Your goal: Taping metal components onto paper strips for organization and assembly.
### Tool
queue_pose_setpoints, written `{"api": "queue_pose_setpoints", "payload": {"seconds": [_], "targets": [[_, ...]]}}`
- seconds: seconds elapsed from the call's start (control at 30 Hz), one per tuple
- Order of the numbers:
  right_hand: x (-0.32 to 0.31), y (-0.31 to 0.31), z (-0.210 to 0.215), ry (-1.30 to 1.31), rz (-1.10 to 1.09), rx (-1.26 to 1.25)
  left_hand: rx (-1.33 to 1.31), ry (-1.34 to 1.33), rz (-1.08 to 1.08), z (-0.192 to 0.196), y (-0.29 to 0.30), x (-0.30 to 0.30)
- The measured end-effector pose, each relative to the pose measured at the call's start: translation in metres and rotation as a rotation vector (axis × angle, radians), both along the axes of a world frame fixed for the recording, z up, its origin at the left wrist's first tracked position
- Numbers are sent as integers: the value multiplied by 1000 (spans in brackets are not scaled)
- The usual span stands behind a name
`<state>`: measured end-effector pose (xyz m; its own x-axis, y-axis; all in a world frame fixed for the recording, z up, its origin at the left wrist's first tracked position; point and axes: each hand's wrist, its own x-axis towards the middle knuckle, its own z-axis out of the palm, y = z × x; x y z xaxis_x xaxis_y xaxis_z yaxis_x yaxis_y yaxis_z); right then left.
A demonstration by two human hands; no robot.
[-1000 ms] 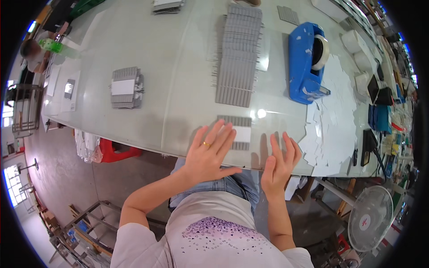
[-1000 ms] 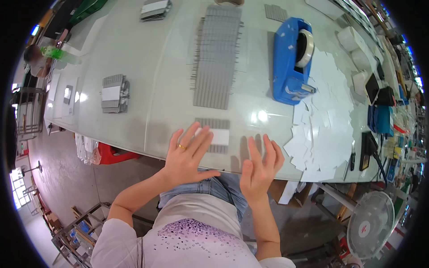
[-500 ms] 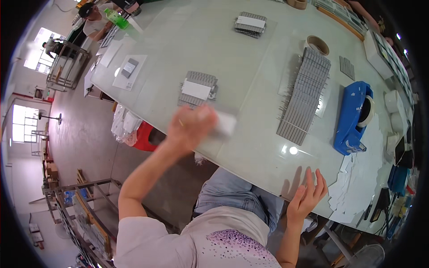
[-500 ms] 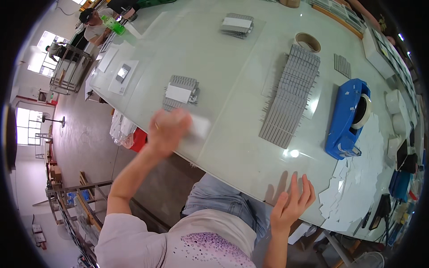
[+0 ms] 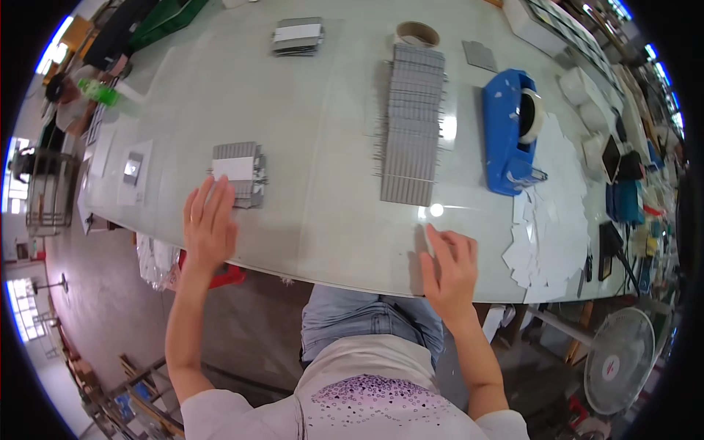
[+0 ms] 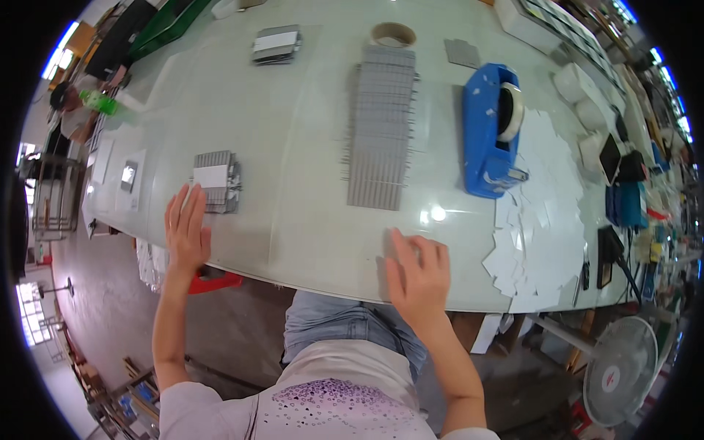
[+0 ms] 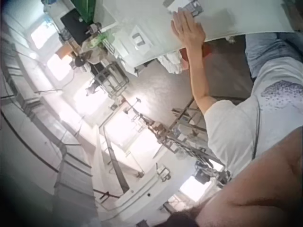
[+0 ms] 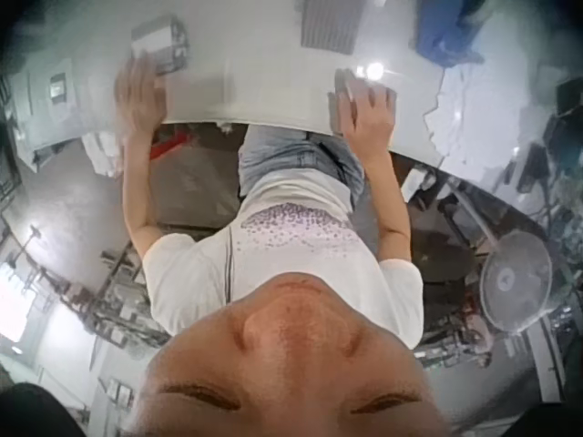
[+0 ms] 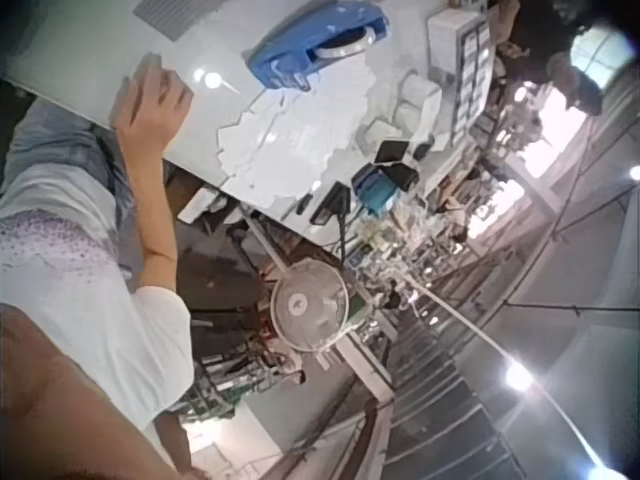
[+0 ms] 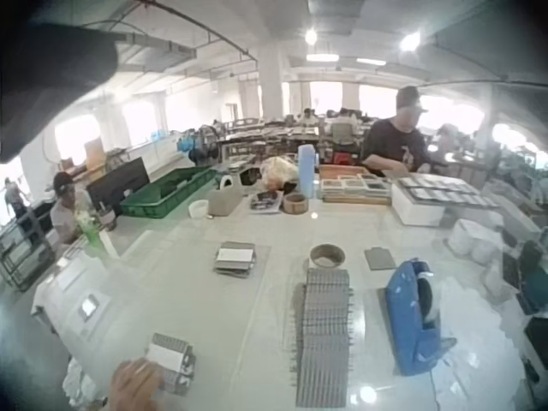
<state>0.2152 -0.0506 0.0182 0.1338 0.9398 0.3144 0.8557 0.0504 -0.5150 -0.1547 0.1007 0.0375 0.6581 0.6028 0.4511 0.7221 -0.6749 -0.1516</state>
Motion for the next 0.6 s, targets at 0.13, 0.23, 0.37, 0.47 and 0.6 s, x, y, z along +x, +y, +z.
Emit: {"api": "queue_pose_setpoints", "payload": {"seconds": [0.13,0.23,0.37,0.47,0.6], "targets": [[5,22,1,18,19,56,-128,-346,-116,-15,-34,69],[28,43,3,14,-30,119,-384,-539,-77,-15,-38,120],[51,76,-8,126,-31,101,-636,-759,-44,-20,-2,169],[52,86,-14,198,35,101,-633,-712,-82,-31,24,188],[51,88,-16,176,29,115,-782,-739,-93,-38,31,193]]}}
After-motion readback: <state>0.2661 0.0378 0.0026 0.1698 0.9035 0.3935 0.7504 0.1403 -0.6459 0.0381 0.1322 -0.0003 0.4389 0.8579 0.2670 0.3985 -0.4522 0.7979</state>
